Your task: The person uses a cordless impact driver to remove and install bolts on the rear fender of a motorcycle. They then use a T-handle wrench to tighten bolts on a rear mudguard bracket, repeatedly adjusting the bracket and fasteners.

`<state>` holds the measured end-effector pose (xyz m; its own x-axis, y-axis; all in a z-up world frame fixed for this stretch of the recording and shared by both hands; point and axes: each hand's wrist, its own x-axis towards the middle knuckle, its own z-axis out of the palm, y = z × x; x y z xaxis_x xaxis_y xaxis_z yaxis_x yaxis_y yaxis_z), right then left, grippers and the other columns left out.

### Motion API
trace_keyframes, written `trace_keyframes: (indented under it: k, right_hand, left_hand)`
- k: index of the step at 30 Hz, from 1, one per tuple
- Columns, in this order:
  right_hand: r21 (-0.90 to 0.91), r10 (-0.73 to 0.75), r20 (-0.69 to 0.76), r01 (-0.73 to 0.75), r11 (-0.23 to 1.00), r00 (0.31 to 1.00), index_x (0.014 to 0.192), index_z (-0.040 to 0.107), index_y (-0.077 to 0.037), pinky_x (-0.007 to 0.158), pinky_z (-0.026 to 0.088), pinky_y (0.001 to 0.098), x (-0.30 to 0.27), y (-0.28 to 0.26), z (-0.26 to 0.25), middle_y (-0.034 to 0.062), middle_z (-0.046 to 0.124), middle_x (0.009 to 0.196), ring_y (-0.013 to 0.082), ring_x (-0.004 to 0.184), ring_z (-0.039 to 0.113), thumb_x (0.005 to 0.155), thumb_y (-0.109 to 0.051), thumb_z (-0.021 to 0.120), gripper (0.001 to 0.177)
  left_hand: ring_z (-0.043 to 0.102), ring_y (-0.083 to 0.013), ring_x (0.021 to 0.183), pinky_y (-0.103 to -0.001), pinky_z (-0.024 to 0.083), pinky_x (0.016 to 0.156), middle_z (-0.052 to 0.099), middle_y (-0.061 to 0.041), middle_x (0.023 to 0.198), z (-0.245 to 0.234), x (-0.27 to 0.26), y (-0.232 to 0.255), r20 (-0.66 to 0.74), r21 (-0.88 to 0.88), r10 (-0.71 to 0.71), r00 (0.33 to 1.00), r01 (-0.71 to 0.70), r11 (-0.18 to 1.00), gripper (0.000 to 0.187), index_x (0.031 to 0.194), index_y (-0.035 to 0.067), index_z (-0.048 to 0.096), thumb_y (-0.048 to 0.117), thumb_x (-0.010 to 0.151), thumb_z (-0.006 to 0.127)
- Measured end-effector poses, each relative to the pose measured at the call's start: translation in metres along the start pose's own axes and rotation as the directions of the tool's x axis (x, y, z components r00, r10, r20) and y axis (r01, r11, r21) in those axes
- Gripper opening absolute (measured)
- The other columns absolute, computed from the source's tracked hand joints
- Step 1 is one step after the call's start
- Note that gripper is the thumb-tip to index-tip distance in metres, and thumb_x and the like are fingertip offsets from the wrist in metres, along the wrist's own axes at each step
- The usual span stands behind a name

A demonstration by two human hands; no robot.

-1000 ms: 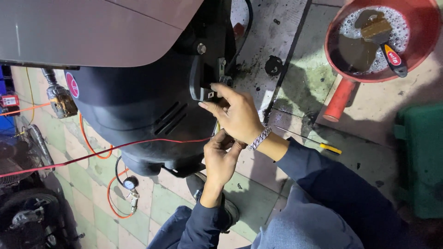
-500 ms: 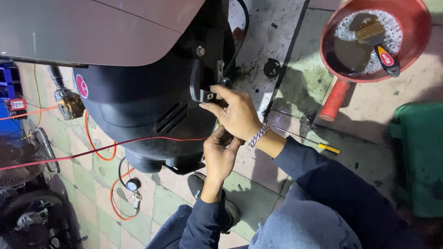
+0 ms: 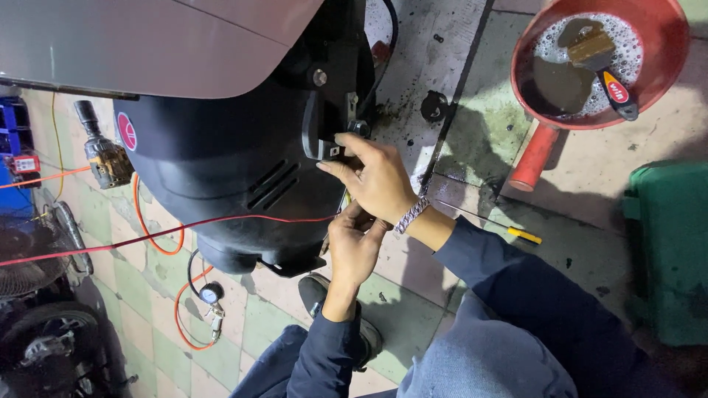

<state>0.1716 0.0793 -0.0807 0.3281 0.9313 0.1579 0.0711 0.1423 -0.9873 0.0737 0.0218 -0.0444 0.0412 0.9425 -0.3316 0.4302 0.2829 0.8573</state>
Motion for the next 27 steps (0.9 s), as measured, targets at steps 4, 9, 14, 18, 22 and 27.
trace_keyframes:
  k: [4, 9, 14, 18, 22, 27]
  right_hand:
    - [0.021, 0.016, -0.013, -0.016, 1.000, 1.000, 0.112, 0.073, -0.006, 0.063, 0.061, 0.0401, 0.000, -0.002, 0.001, 0.0202, 0.074, 0.084, 0.0371, 0.081, 0.075, 0.083, -0.026, 0.088, 0.039]
    - [0.033, 0.019, -0.013, -0.019, 0.999, 1.000, 0.110, 0.073, -0.002, 0.060, 0.061, 0.0397, -0.005, -0.009, 0.004, 0.0215, 0.074, 0.083, 0.0380, 0.077, 0.075, 0.082, -0.024, 0.089, 0.039]
    - [0.141, 0.055, 0.050, -0.062, 0.988, 0.997, 0.107, 0.072, 0.002, 0.061, 0.061, 0.0417, -0.008, -0.042, 0.013, 0.0245, 0.074, 0.084, 0.0398, 0.079, 0.075, 0.082, -0.024, 0.087, 0.039]
    - [0.151, 0.062, 0.102, -0.077, 0.986, 0.993, 0.106, 0.072, 0.006, 0.062, 0.061, 0.0462, -0.004, -0.024, 0.026, 0.0275, 0.074, 0.084, 0.0443, 0.080, 0.075, 0.084, -0.025, 0.083, 0.039]
    - [0.010, -0.017, 0.049, 0.016, 1.000, 0.999, 0.109, 0.072, 0.000, 0.064, 0.060, 0.0448, 0.005, -0.005, 0.009, 0.0212, 0.075, 0.083, 0.0389, 0.081, 0.075, 0.084, -0.026, 0.085, 0.037]
    - [-0.089, -0.108, 0.040, 0.111, 0.990, 0.993, 0.109, 0.072, -0.003, 0.065, 0.060, 0.0449, 0.004, 0.018, 0.009, 0.0183, 0.076, 0.083, 0.0378, 0.078, 0.075, 0.083, -0.023, 0.086, 0.036]
  left_hand:
    - [0.068, -0.0168, 0.070, -0.032, 0.060, 0.069, 0.073, -0.015, 0.073, 0.000, 0.000, -0.003, 0.002, -0.015, 0.015, 1.000, -0.015, 1.000, 0.011, 0.090, -0.002, 0.074, -0.001, 0.082, 0.081]
    - [0.068, -0.0160, 0.072, -0.033, 0.061, 0.070, 0.073, -0.014, 0.072, -0.004, 0.002, -0.050, -0.001, -0.007, 0.031, 1.000, -0.031, 0.999, 0.012, 0.088, -0.002, 0.075, -0.002, 0.079, 0.083]
    - [0.071, -0.0186, 0.082, -0.039, 0.060, 0.075, 0.078, -0.015, 0.083, -0.008, 0.001, -0.104, 0.016, 0.057, 0.030, 0.999, -0.031, 0.998, 0.021, 0.096, 0.002, 0.080, -0.004, 0.076, 0.079]
    - [0.071, -0.0195, 0.082, -0.039, 0.060, 0.076, 0.078, -0.016, 0.083, 0.002, -0.004, -0.072, 0.031, 0.060, 0.012, 0.999, -0.014, 0.998, 0.020, 0.096, 0.000, 0.079, -0.005, 0.077, 0.078]
    - [0.071, -0.0210, 0.082, -0.039, 0.059, 0.078, 0.077, -0.018, 0.082, 0.006, 0.000, -0.046, 0.047, 0.057, -0.005, 0.999, 0.003, 0.998, 0.020, 0.096, -0.003, 0.077, -0.006, 0.077, 0.076]
    - [0.070, -0.0214, 0.081, -0.039, 0.059, 0.077, 0.076, -0.018, 0.080, 0.008, 0.002, -0.053, 0.055, 0.049, -0.051, 0.997, 0.048, 0.998, 0.016, 0.094, -0.005, 0.076, -0.007, 0.078, 0.075]
